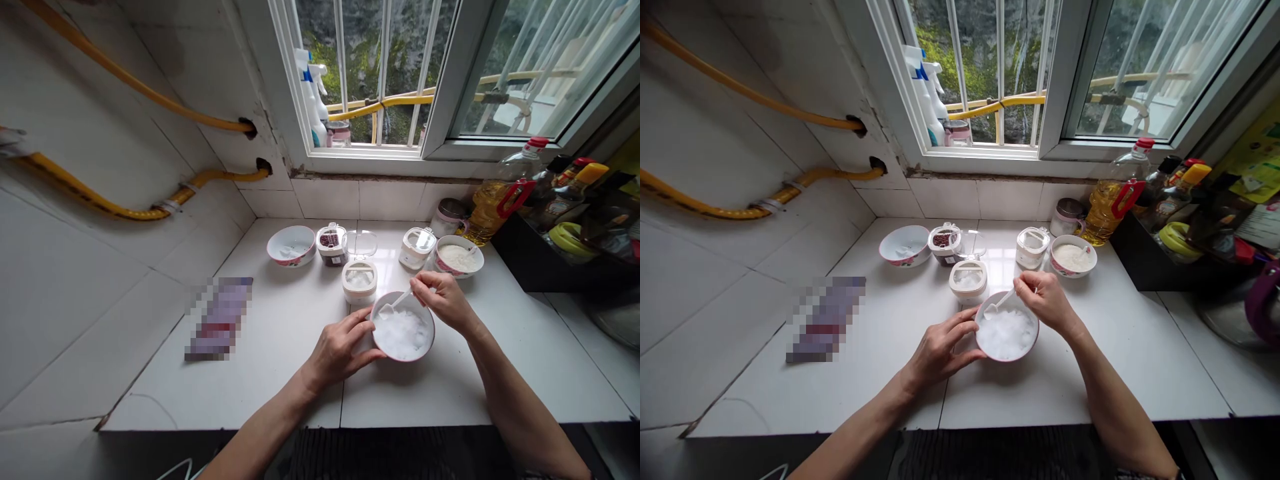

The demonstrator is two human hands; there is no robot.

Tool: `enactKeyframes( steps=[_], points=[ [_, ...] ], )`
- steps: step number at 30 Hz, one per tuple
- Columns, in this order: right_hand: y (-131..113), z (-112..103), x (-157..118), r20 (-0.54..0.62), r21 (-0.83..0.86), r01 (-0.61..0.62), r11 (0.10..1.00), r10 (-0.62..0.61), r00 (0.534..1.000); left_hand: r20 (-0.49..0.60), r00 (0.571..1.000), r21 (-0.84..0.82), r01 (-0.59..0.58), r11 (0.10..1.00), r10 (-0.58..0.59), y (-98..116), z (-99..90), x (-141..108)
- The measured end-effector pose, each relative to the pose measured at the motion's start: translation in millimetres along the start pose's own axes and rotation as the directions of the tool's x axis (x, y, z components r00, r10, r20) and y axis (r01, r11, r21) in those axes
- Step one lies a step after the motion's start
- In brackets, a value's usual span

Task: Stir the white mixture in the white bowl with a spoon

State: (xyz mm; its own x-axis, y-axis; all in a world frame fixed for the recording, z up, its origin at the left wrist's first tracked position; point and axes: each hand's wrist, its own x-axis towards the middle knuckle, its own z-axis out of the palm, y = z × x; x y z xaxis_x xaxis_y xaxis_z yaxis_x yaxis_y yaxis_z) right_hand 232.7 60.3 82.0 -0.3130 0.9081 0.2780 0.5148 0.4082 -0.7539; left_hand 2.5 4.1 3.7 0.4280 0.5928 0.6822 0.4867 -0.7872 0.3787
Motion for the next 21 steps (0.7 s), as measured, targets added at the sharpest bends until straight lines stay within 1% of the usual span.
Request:
enactKeyframes(
  steps=[1, 3, 5, 12, 16, 21],
  points=[
    [0, 0, -1, 0.030, -0.057, 0.013, 0.998, -0.011, 0.999, 0.003, 1.000, -0.005, 0.002, 1.000, -0.002, 0, -0.2, 0],
    [0, 2, -2, 0.050, -0.154, 0.049, 0.987, -0.042, 0.998, 0.012, 1.000, -0.014, 0.007, 1.000, -0.007, 0, -0.8, 0],
    [-2, 6, -4, 0.064, -0.199, 0.074, 0.977, -0.062, 0.996, 0.019, 1.000, -0.019, 0.011, 1.000, -0.011, 0, -1.2, 0],
    [-7, 19, -6, 0.141, -0.181, 0.140, 0.973, -0.115, 0.983, 0.017, 1.000, -0.008, 0.007, 1.000, -0.006, 0, -1.0, -1],
    [-5, 16, -5, 0.113, -0.167, 0.103, 0.981, -0.085, 0.990, 0.019, 1.000, -0.003, 0.009, 1.000, -0.009, 0, -1.1, -2],
    [-4, 9, -4, 0.059, -0.235, 0.081, 0.969, -0.069, 0.996, 0.022, 1.000, -0.008, 0.017, 1.000, -0.017, -1, -1.2, -2]
  ],
)
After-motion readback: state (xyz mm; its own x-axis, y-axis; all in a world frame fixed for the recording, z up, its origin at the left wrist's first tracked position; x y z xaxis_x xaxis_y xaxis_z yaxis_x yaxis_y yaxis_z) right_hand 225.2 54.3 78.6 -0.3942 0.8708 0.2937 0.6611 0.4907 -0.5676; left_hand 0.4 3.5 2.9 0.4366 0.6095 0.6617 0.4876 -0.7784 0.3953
